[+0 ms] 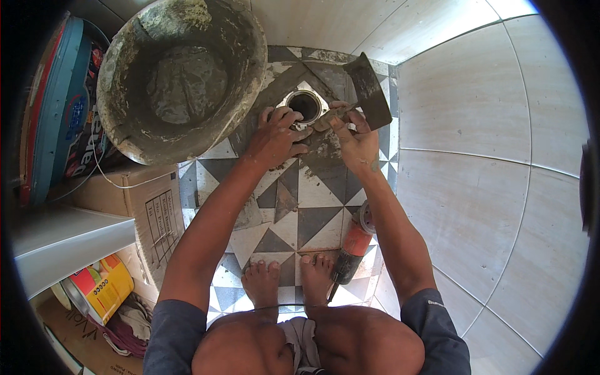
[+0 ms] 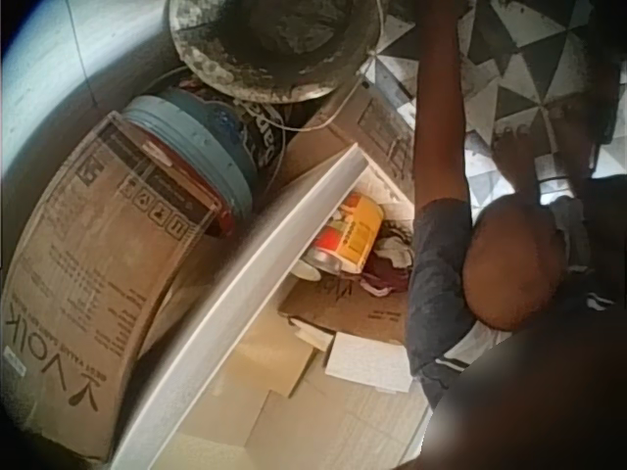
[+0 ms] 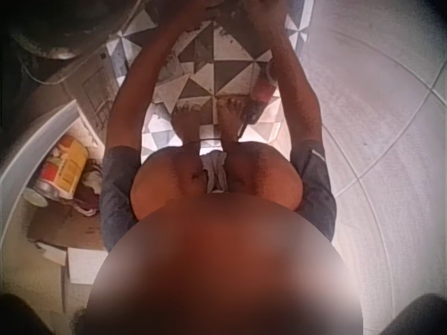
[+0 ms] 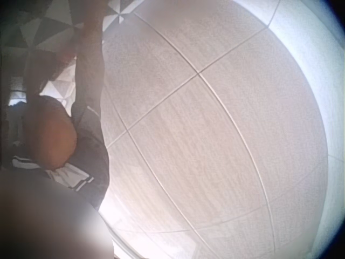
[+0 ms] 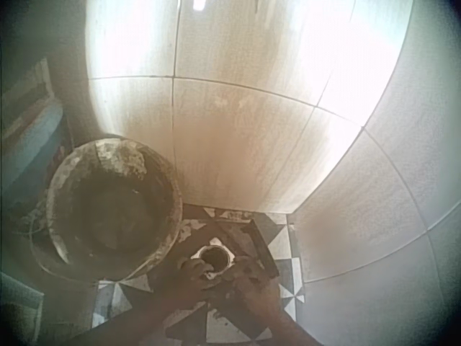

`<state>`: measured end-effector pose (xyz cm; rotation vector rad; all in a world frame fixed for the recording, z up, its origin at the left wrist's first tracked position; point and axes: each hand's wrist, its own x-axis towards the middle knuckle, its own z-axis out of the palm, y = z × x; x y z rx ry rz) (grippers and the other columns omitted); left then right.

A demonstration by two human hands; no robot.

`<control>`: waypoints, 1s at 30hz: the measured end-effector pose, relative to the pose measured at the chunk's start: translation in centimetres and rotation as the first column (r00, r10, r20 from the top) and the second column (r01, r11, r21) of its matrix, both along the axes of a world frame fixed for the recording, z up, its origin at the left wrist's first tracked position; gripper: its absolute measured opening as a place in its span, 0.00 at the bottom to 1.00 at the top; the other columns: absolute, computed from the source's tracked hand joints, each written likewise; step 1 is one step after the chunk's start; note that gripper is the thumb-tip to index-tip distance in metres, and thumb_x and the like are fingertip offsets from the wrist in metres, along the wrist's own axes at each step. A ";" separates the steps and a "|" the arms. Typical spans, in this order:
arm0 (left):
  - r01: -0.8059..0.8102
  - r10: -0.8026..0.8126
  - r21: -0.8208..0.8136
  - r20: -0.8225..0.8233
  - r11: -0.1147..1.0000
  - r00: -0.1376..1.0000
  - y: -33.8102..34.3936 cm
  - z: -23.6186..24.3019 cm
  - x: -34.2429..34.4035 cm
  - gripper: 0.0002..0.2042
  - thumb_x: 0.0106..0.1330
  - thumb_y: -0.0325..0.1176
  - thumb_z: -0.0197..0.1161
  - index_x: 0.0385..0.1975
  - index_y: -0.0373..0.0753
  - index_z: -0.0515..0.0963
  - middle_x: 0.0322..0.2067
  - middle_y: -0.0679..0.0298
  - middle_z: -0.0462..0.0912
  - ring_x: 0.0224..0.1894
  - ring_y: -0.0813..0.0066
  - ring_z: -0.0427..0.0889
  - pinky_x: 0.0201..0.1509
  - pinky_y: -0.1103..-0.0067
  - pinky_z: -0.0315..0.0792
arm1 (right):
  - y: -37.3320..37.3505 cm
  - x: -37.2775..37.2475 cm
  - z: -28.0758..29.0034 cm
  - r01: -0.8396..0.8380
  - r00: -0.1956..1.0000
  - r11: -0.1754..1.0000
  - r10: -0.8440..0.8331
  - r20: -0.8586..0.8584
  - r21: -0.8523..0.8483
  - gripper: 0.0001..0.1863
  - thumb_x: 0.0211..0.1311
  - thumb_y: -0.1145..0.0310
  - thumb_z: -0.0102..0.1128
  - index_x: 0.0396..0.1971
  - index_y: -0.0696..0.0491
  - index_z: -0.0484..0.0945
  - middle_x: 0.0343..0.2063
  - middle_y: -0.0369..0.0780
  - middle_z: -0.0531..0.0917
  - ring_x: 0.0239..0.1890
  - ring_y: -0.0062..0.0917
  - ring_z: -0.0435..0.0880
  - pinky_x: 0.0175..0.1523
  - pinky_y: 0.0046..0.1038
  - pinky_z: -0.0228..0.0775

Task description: Apply cement and fit small pieces of tile around a circular floor drain floor structure.

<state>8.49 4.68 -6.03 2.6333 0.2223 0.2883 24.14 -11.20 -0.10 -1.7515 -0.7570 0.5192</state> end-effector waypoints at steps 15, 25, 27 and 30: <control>0.039 -0.038 0.034 -0.037 0.999 0.999 0.4 0.6 -0.1 0.22 0.58 0.50 0.76 0.54 0.55 0.89 0.61 0.68 0.76 0.71 0.65 0.66 0.77 0.55 0.54 | 0.9 0.7 0.7 -0.008 1.000 0.987 0.008 -0.002 -0.159 0.14 0.72 0.68 0.70 0.52 0.59 0.85 0.45 0.35 0.88 0.46 0.17 0.81 0.55 0.24 0.74; 0.072 -0.068 0.080 -0.047 0.994 0.997 0.4 0.1 0.1 0.21 0.62 0.53 0.73 0.53 0.56 0.88 0.61 0.65 0.76 0.71 0.63 0.66 0.78 0.51 0.53 | 0.5 0.5 -0.5 -0.005 1.000 1.000 0.006 0.028 -0.027 0.17 0.72 0.64 0.68 0.57 0.53 0.83 0.41 0.39 0.90 0.42 0.23 0.87 0.50 0.28 0.78; 0.076 -0.073 0.085 -0.039 0.993 0.997 0.3 0.2 0.4 0.21 0.62 0.53 0.72 0.54 0.56 0.88 0.61 0.65 0.76 0.71 0.63 0.66 0.79 0.51 0.52 | 0.0 0.7 -1.4 0.016 1.000 0.999 -0.015 0.003 -0.030 0.18 0.72 0.64 0.68 0.58 0.53 0.83 0.42 0.39 0.89 0.41 0.21 0.85 0.49 0.27 0.78; 0.072 -0.066 0.111 -0.058 0.991 0.996 0.1 0.3 0.3 0.22 0.63 0.54 0.71 0.55 0.55 0.88 0.61 0.66 0.76 0.71 0.64 0.66 0.79 0.52 0.51 | -0.5 0.7 -0.7 0.044 0.999 0.999 -0.044 -0.011 -0.030 0.19 0.73 0.64 0.68 0.58 0.55 0.82 0.41 0.38 0.89 0.41 0.19 0.84 0.49 0.25 0.77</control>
